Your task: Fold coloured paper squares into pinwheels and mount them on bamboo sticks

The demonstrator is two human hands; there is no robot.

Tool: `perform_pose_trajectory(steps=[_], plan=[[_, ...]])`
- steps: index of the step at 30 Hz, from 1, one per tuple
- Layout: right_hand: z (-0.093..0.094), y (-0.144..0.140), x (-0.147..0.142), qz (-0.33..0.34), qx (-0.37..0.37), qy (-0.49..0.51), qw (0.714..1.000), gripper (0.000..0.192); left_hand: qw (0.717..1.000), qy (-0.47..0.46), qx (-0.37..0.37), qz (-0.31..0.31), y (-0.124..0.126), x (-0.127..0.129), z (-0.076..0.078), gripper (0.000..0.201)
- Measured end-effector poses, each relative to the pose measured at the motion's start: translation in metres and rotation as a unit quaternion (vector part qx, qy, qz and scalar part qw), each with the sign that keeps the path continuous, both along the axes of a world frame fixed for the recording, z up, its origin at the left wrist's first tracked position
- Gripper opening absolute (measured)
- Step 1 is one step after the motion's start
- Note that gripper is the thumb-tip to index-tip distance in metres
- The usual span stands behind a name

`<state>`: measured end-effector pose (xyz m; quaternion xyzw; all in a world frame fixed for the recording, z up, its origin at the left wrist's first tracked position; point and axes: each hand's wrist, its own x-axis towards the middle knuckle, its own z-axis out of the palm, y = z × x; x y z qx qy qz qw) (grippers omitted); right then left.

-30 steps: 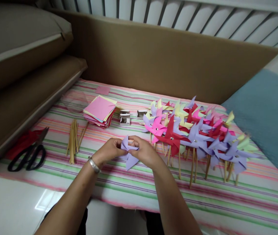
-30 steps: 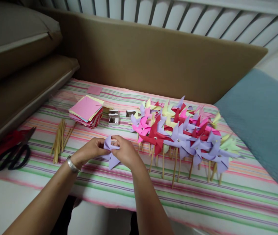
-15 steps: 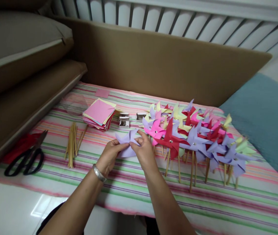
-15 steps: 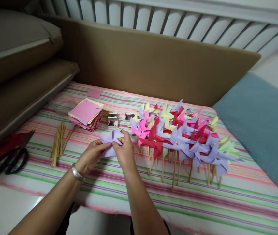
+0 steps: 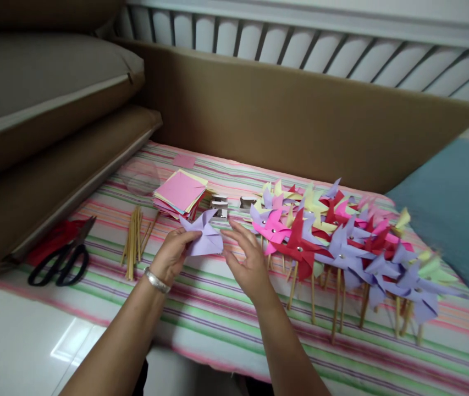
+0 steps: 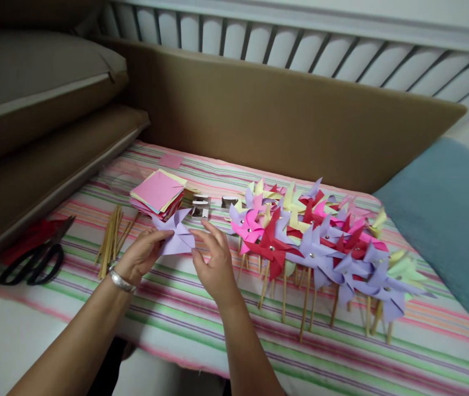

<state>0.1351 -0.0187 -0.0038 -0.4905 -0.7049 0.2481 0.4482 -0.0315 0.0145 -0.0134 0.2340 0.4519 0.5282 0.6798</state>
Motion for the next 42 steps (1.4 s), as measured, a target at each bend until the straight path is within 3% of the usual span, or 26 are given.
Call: perform_pose_trajectory(steps=[3, 6, 14, 17, 21, 26, 32, 42], plan=[[-0.004, -0.001, -0.003, 0.041, 0.045, -0.08, 0.995, 0.038, 1.0, -0.005, 0.002, 0.004, 0.0, -0.007, 0.002, 0.017], [-0.011, -0.001, -0.008, 0.034, 0.075, -0.112, 0.99, 0.034, 1.0, -0.009, -0.003, -0.01, -0.001, -0.008, 0.002, 0.017], [-0.014, 0.002, -0.006, 0.018, 0.097, -0.088, 0.991, 0.016, 0.999, 0.008, -0.002, -0.033, 0.0, -0.006, 0.004, 0.013], [-0.011, 0.003, -0.002, 0.026, 0.076, -0.068, 0.994, 0.015, 0.999, 0.023, -0.007, -0.047, -0.001, -0.003, 0.005, 0.012], [-0.007, 0.003, -0.002, 0.025, -0.003, -0.002, 1.0, 0.012, 0.998, 0.04, -0.008, -0.057, -0.003, 0.003, 0.004, 0.014], [-0.01, 0.005, -0.005, -0.012, -0.072, 0.064, 0.995, 0.008, 0.996, 0.044, -0.009, -0.072, -0.007, 0.012, 0.003, 0.016], [-0.012, 0.006, -0.006, -0.074, -0.089, 0.045, 0.992, 0.004, 0.996, 0.048, -0.002, -0.07, -0.009, 0.019, 0.0, 0.02], [-0.01, 0.004, -0.006, -0.087, -0.064, -0.015, 0.994, 0.008, 0.996, 0.05, 0.001, -0.069, -0.01, 0.02, -0.002, 0.024]])
